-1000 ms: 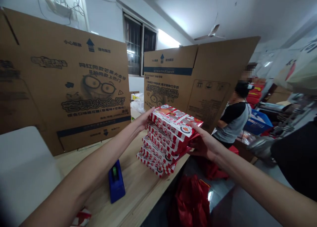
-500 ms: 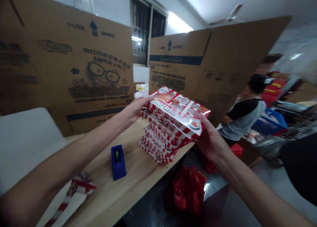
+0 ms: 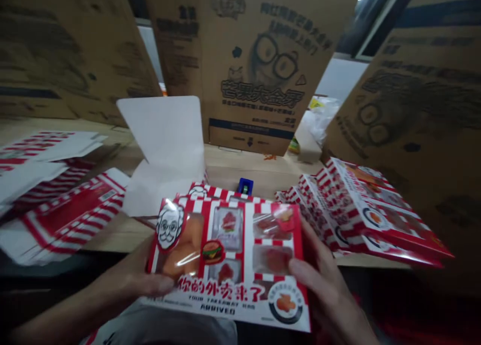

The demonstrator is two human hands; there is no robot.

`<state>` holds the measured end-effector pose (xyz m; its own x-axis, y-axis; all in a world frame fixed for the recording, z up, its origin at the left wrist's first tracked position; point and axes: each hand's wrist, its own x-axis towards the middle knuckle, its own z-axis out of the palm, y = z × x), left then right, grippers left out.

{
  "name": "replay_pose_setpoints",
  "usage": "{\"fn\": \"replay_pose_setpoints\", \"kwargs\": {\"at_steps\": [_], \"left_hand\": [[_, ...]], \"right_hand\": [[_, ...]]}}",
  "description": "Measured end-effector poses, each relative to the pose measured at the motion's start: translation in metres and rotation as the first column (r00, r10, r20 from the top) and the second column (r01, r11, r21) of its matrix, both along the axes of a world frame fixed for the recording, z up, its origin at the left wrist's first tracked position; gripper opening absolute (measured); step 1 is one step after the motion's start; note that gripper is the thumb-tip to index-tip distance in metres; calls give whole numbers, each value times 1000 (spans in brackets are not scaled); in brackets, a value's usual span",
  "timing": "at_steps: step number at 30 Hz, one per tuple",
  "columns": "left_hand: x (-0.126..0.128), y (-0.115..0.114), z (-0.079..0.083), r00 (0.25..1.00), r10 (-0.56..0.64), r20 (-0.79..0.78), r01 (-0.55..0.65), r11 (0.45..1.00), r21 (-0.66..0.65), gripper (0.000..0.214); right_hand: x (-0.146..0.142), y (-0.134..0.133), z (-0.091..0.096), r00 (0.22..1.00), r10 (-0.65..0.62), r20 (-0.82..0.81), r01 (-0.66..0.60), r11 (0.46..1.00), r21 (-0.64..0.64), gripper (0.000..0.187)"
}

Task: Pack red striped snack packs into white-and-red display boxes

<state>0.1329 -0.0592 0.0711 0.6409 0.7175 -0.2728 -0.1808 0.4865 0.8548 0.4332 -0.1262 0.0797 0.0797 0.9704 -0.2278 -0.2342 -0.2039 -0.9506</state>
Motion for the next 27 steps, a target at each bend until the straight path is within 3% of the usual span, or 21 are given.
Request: {"fn": "replay_pose_setpoints", "kwargs": {"at_steps": [2,5,9,13,16,19,22,27], "left_hand": [[-22,-15,-34,993,120,15,-119,992,-31,95],[-56,-22,-80,949,295,-109,-297,955,1,91],[-97,-1,-118,888,374,-269,-315,919,239,90],[-126,42,-136,798,464,-385,-169,785,596,107],[-139,68,-144,794,444,-415,-36,716,697,118],[-146,79,-151,840,347,-417,29,739,673,118],[-146,80,-157,879,288,-379,16,778,628,119],[-138,80,-160,863,357,-358,-68,784,617,106]], "right_hand": [[-18,16,-25,993,113,-13,-113,993,15,91],[-44,46,-74,950,302,79,-310,941,132,112],[-72,88,-129,870,389,303,-463,855,233,131],[-89,121,-149,772,377,511,-550,799,241,126],[-97,136,-157,747,372,552,-573,781,248,126],[-105,139,-166,763,427,485,-588,770,248,132],[-112,137,-172,777,426,463,-570,788,232,138],[-120,138,-177,733,299,611,-530,814,237,135]]}}
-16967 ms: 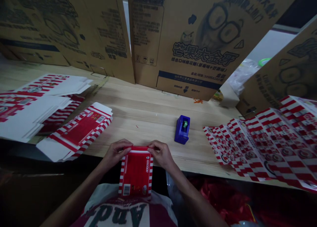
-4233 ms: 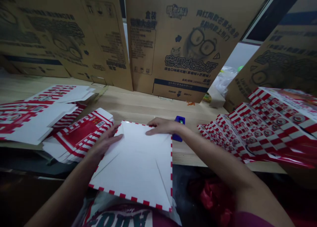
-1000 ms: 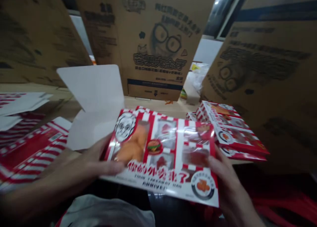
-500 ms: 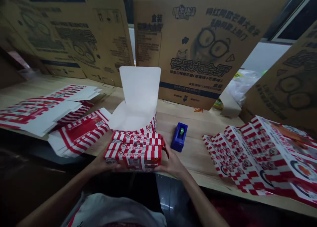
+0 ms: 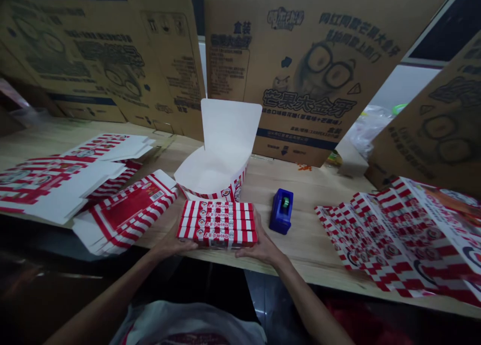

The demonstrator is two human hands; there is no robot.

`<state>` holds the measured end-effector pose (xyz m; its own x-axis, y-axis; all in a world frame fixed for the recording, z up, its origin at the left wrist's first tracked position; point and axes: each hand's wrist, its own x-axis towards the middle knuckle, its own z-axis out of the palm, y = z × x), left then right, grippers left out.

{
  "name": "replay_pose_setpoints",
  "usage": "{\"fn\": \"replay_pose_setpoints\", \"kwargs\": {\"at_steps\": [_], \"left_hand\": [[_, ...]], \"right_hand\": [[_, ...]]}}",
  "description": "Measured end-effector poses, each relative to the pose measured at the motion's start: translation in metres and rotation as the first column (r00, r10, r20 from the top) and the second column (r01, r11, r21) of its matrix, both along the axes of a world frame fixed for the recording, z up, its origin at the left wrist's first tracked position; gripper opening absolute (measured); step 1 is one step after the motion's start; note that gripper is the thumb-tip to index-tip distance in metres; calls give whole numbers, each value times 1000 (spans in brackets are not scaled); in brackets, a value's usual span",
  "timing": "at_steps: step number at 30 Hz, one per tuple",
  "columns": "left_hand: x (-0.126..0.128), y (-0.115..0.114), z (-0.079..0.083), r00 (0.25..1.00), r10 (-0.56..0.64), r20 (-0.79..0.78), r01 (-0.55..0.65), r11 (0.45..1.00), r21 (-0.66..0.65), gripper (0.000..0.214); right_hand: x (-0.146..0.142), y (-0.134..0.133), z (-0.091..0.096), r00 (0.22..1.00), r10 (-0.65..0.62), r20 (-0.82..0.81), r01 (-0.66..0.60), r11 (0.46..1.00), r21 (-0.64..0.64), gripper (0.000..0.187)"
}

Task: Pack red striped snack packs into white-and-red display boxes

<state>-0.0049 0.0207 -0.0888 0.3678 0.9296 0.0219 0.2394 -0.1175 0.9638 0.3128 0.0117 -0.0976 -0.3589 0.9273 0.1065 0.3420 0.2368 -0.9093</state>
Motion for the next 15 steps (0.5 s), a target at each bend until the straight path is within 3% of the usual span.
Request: {"fn": "replay_pose_setpoints", "kwargs": {"at_steps": [5,10,13,15], "left_hand": [[2,3,10,998,68,-2,-68,996,52,106],[3,2,21,993,120,-5,-120,992,33,105],[5,1,24,991,131,4,-131,991,5,107],[6,1,25,992,119,29,-119,993,0,108]], "right_hand": [[7,1,11,988,19,156,-31,997,69,136],[16,4,69,939,125,320,-138,990,19,138],[2,14,106,828,223,515,-299,952,69,135],[-15,21,118,724,285,628,-425,901,80,128]]}}
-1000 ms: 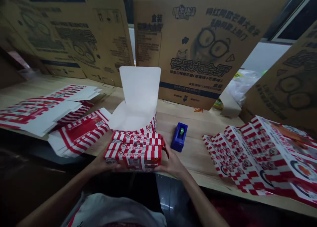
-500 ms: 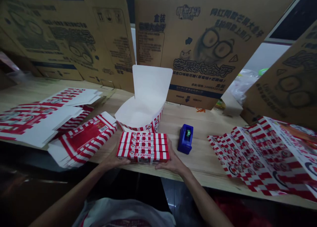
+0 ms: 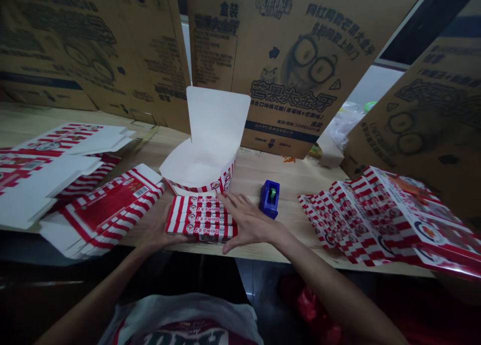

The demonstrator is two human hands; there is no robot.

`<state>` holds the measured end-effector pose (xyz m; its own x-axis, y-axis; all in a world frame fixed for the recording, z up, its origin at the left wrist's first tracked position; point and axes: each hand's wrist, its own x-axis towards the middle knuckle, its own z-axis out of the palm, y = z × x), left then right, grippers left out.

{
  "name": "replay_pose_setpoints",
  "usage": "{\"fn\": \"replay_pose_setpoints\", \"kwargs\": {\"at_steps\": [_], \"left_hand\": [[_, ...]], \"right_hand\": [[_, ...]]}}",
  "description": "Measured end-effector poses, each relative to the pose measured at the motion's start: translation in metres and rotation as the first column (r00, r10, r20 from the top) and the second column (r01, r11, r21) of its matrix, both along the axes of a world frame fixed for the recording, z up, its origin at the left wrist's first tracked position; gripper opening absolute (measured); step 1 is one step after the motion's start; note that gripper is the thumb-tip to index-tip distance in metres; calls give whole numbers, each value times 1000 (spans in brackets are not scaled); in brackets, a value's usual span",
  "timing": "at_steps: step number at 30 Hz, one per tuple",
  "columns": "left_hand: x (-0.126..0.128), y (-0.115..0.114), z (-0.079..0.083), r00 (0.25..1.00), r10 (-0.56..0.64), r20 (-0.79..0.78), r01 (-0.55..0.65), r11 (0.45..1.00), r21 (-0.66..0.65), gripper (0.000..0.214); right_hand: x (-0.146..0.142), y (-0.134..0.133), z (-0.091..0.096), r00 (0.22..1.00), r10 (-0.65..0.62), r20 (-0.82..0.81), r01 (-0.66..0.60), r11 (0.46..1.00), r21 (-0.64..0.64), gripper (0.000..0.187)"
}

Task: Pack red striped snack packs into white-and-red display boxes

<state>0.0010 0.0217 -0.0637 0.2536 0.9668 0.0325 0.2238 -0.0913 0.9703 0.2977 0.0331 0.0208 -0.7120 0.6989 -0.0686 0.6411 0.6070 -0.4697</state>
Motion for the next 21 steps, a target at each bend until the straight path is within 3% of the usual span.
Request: {"fn": "replay_pose_setpoints", "kwargs": {"at_steps": [4,12,21], "left_hand": [[-2,3,-2,1000,-17,-11,18,1000,20,109],[-17,0,-19,997,-56,-54,59,996,69,119],[-15,0,-26,998,-42,-49,46,997,70,114]], "right_hand": [[-29,8,5,990,34,140,-48,995,93,111],[-49,-1,5,983,-44,181,15,987,162,96],[-62,8,-6,974,-100,204,80,991,103,88]]}}
